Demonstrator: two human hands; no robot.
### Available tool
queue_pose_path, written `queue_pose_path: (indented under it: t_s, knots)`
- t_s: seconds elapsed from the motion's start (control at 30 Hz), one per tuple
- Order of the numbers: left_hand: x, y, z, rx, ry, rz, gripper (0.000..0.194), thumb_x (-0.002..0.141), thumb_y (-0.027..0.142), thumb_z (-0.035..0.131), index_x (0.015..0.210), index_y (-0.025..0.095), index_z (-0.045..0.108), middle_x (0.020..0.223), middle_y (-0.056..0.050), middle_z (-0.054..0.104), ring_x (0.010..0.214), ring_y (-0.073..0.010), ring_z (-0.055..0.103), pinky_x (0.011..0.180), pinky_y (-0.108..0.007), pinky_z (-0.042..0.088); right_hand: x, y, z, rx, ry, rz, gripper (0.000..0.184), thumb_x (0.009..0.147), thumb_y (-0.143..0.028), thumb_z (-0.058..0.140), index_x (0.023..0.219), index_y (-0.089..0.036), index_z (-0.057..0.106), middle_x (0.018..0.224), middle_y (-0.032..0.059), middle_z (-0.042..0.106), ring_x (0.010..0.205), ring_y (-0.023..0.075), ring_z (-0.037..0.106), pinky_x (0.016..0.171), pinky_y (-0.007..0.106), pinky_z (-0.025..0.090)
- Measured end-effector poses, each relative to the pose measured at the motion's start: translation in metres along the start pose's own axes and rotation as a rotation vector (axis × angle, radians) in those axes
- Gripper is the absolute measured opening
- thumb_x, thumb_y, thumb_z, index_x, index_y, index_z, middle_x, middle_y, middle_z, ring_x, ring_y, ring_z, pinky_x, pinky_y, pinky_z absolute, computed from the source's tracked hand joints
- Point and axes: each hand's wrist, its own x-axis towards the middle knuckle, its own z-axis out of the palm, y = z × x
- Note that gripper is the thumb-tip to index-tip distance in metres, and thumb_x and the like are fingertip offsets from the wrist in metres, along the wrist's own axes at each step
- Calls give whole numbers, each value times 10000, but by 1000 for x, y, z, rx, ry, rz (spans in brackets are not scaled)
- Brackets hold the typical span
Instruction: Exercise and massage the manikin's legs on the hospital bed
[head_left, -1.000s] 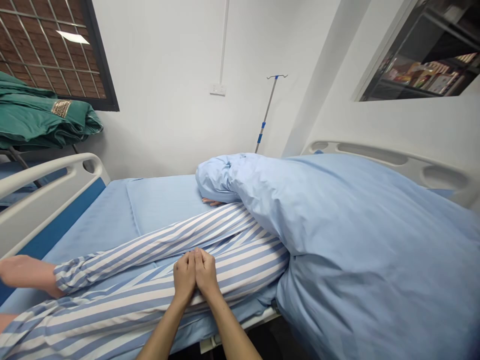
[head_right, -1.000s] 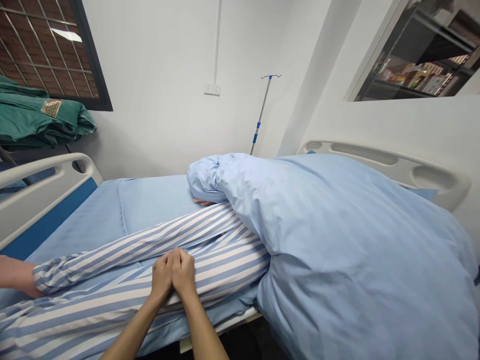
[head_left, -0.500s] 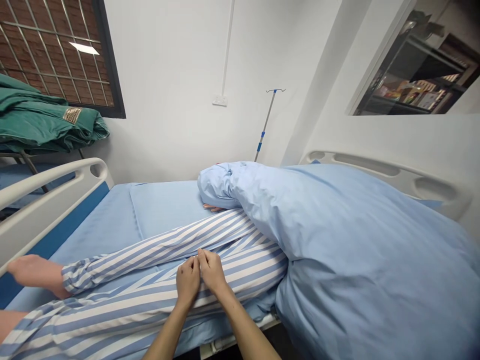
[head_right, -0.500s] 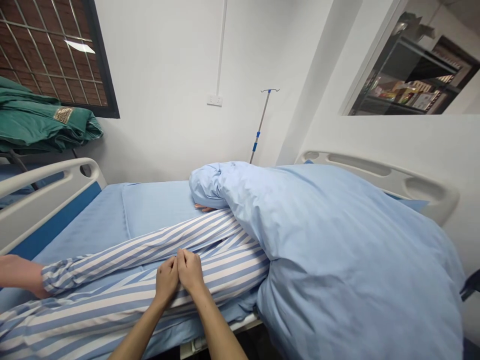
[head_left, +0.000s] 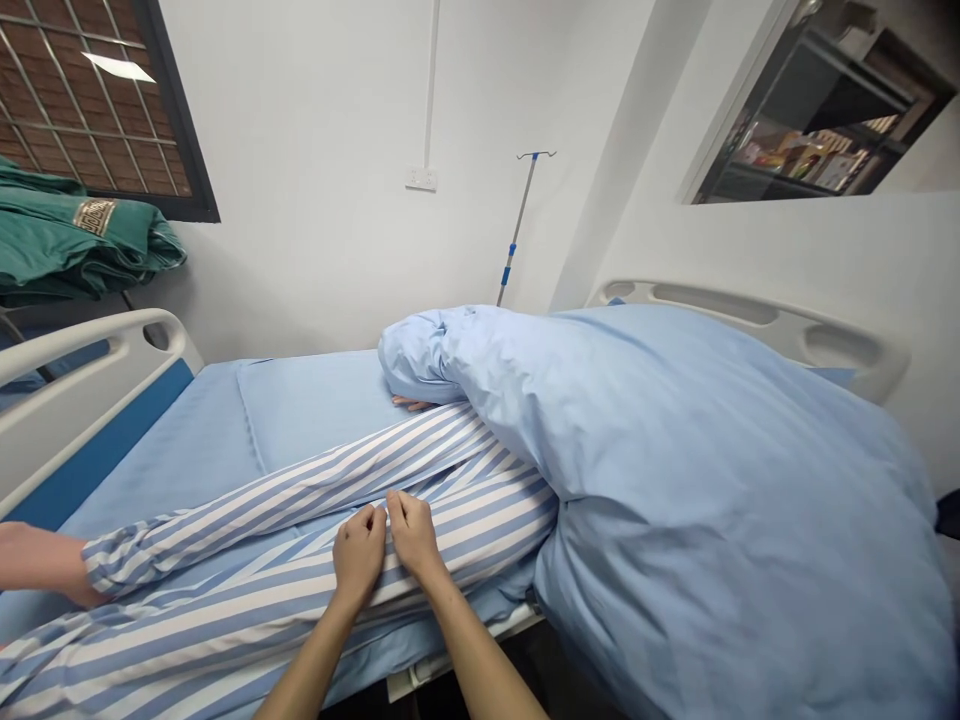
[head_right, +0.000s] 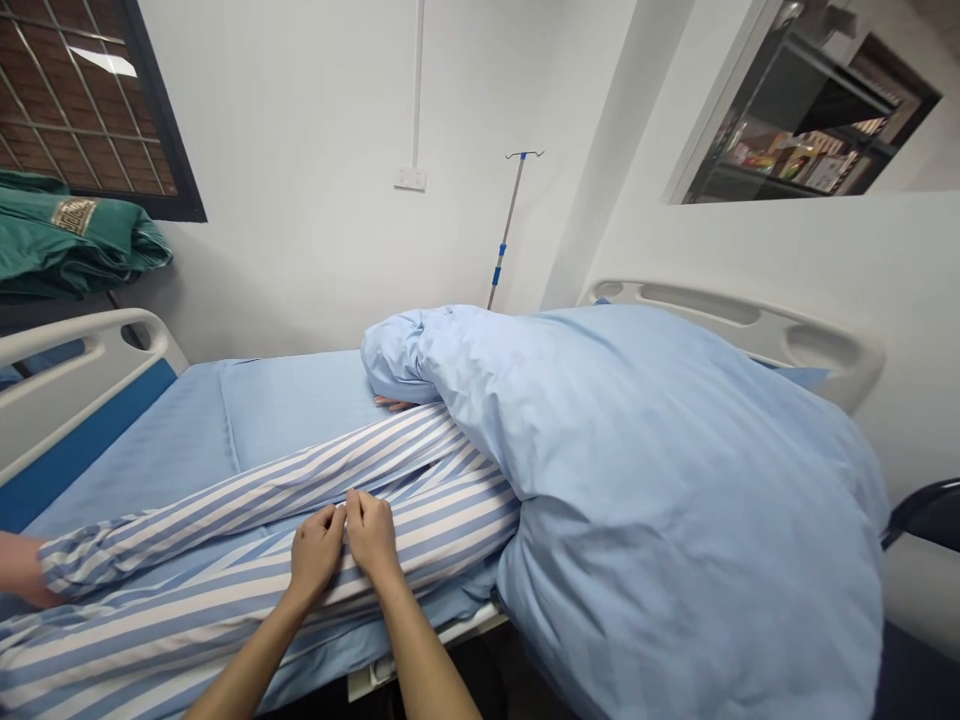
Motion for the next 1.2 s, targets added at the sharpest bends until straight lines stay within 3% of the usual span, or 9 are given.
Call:
queue_pose_path:
  t_s: [0.2,0.4,0.6,0.87,1.07,1.2]
  knots:
    - [7,11,0,-103,-57,15,350,787,372,380,493,182,400,483,25,438,533,-112,385,544,-234,240,1,2,-3,132,36,25,383,871,-332,321,533,-175,411,497,-33,396,507,96,350,493,219,240]
    - [13,30,12,-408,46,-60,349,777,396,380,500,184,383,471,39,393,509,-100,356,511,-228,250,3,4,-5,310,62,83,372,875,-369,323,586,-166,441,553,-21,431,552,100,371,518,211,285]
    - [3,23,29,-222,65,5,333,818,375,340,568,188,458,539,0,515,544,-122,424,560,-248,263,3,4,-7,389,75,129,362,860,-386,363,565,-178,361,524,-43,366,525,89,333,500,212,280]
    - [3,21,25,-177,41,5,328,835,350,315,588,193,462,592,-26,557,584,-131,464,586,-248,271,5,6,-7,266,43,116,395,868,-402,326,547,-176,375,517,-35,384,517,91,342,498,215,273]
    - [2,25,25,-121,20,10,338,829,353,324,546,193,415,552,-7,518,563,-122,435,572,-245,247,14,-9,-37,-68,-41,-55,402,878,-377,327,534,-179,392,489,-36,398,494,87,349,507,229,226]
    - [0,29,25,-92,48,14,353,820,355,337,511,187,369,503,12,464,539,-112,409,561,-242,229,17,-4,-50,-119,-21,-66,409,889,-371,303,537,-180,386,490,-35,393,496,88,344,510,227,221]
